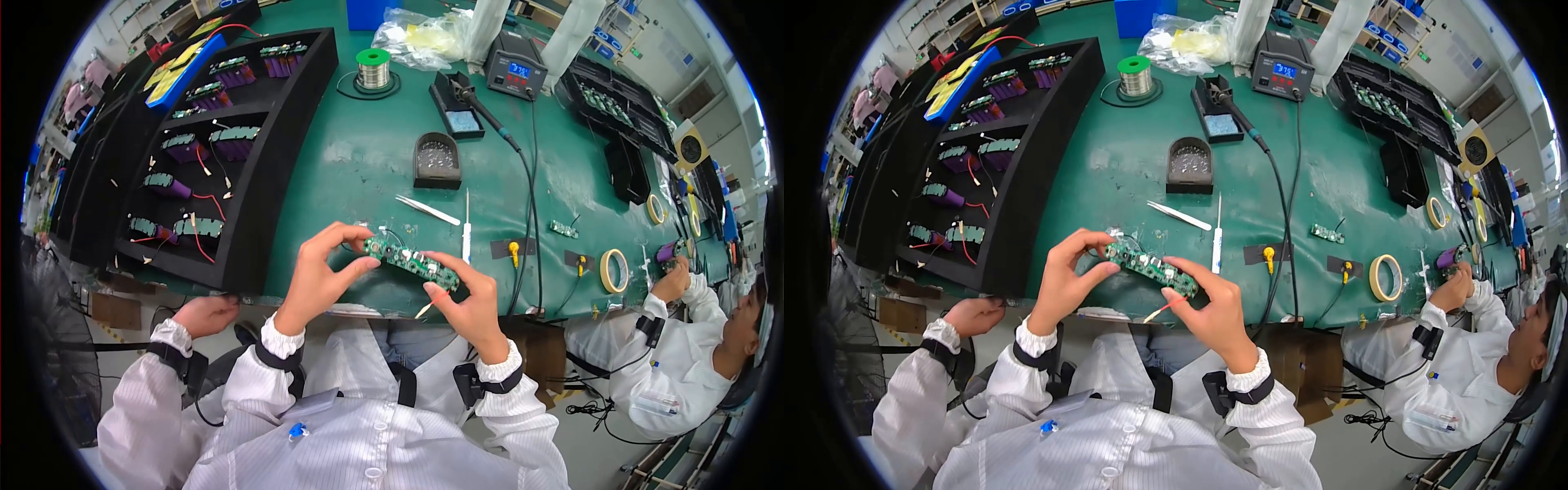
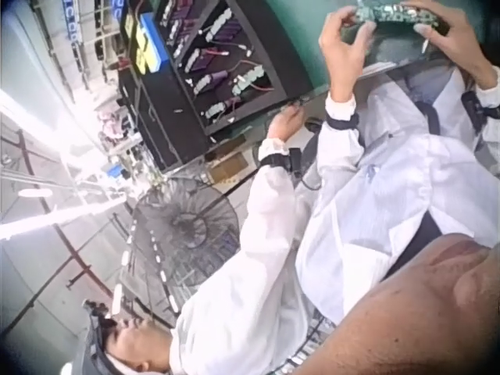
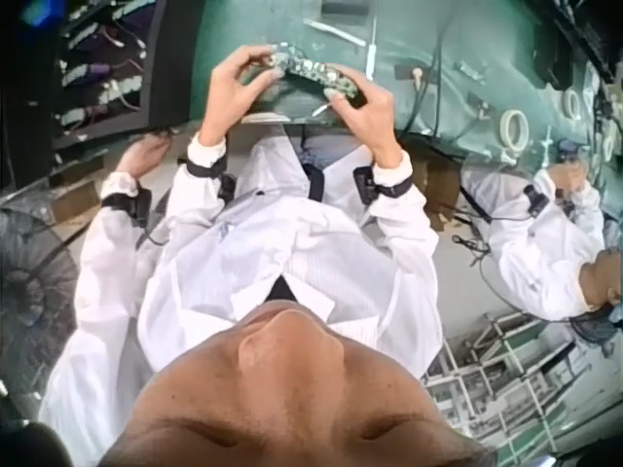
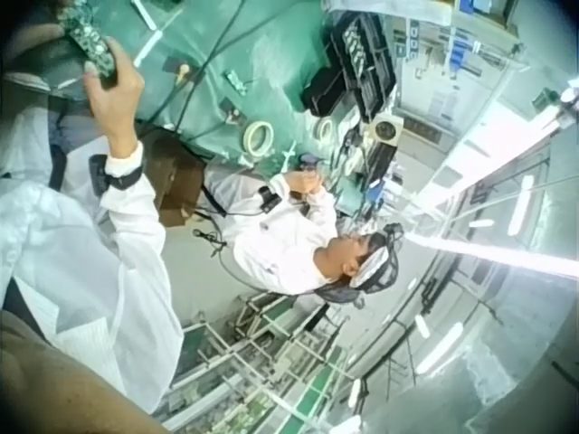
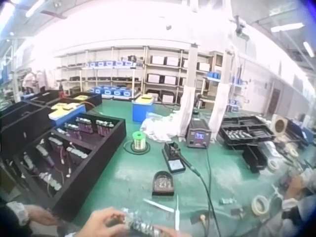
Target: Soldering a circuit board to a battery pack and securing components with tape.
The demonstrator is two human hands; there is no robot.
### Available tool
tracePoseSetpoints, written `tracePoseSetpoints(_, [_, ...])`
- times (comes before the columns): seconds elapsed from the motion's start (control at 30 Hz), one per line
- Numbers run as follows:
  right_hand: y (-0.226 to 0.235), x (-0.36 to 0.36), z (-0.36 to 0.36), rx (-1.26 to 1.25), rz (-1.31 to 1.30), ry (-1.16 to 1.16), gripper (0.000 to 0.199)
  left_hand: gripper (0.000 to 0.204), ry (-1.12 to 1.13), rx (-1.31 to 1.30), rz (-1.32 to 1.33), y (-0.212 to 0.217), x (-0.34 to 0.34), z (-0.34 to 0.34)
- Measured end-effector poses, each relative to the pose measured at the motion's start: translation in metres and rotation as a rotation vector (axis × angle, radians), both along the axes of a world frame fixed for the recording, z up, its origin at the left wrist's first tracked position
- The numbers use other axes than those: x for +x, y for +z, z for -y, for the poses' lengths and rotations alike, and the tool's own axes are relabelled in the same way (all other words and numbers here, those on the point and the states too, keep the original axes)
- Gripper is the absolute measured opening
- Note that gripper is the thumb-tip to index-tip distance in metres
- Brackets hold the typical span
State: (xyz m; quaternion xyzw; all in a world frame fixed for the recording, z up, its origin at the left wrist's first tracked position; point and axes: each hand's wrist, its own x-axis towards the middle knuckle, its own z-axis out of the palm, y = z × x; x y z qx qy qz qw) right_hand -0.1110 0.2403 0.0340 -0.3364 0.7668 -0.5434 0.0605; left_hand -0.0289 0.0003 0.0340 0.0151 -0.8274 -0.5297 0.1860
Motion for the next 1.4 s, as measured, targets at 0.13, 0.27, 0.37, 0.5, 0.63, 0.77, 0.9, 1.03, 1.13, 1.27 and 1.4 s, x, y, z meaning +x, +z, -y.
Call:
tracePoseSetpoints(0.13, [0.001,-0.004,-0.008,-0.018,0.139,0.001,0.055,0.032,-0.068,0.358,0.033,-0.011,-0.016,-0.002])
tracePoseSetpoints(0.27, [0.007,-0.015,-0.029,-0.045,0.028,-0.061,0.059,0.032,-0.092,0.533,0.074,-0.016,-0.011,-0.006])
tracePoseSetpoints(0.37, [0.016,-0.032,-0.032,0.022,0.039,-0.227,0.045,0.033,-0.037,0.448,0.031,-0.02,-0.006,-0.009])
tracePoseSetpoints(0.5, [0.015,-0.057,-0.014,0.469,-0.197,-0.297,0.032,0.034,0.024,0.354,-0.039,-0.031,-0.001,-0.013])
tracePoseSetpoints(0.63, [0.006,-0.07,-0.016,0.722,-0.254,-0.297,0.025,0.034,0.029,0.356,-0.092,-0.031,-0.001,-0.019])
tracePoseSetpoints(0.77, [0.042,-0.063,-0.035,0.241,0.432,-0.251,0.022,0.035,0.029,0.374,-0.087,-0.029,-0.001,-0.019])
tracePoseSetpoints(0.9, [0.084,-0.03,-0.025,-0.245,0.402,-0.044,0.024,0.035,-0.001,0.302,-0.08,-0.025,0.0,-0.017])
tracePoseSetpoints(1.03, [0.109,-0.005,0.021,-0.282,0.222,0.023,0.023,0.034,0.032,0.264,-0.149,-0.021,0.002,-0.017])
tracePoseSetpoints(1.13, [0.112,-0.001,0.05,-0.081,0.071,0.12,0.014,0.035,0.039,0.285,-0.202,-0.024,0.002,-0.016])
tracePoseSetpoints(1.27, [0.107,-0.001,0.07,0.116,-0.194,0.143,0.011,0.035,0.062,0.275,-0.227,-0.028,0.003,-0.014])
tracePoseSetpoints(1.4, [0.101,-0.003,0.077,0.233,-0.412,0.14,0.014,0.033,0.033,0.292,-0.224,-0.028,0.001,-0.015])
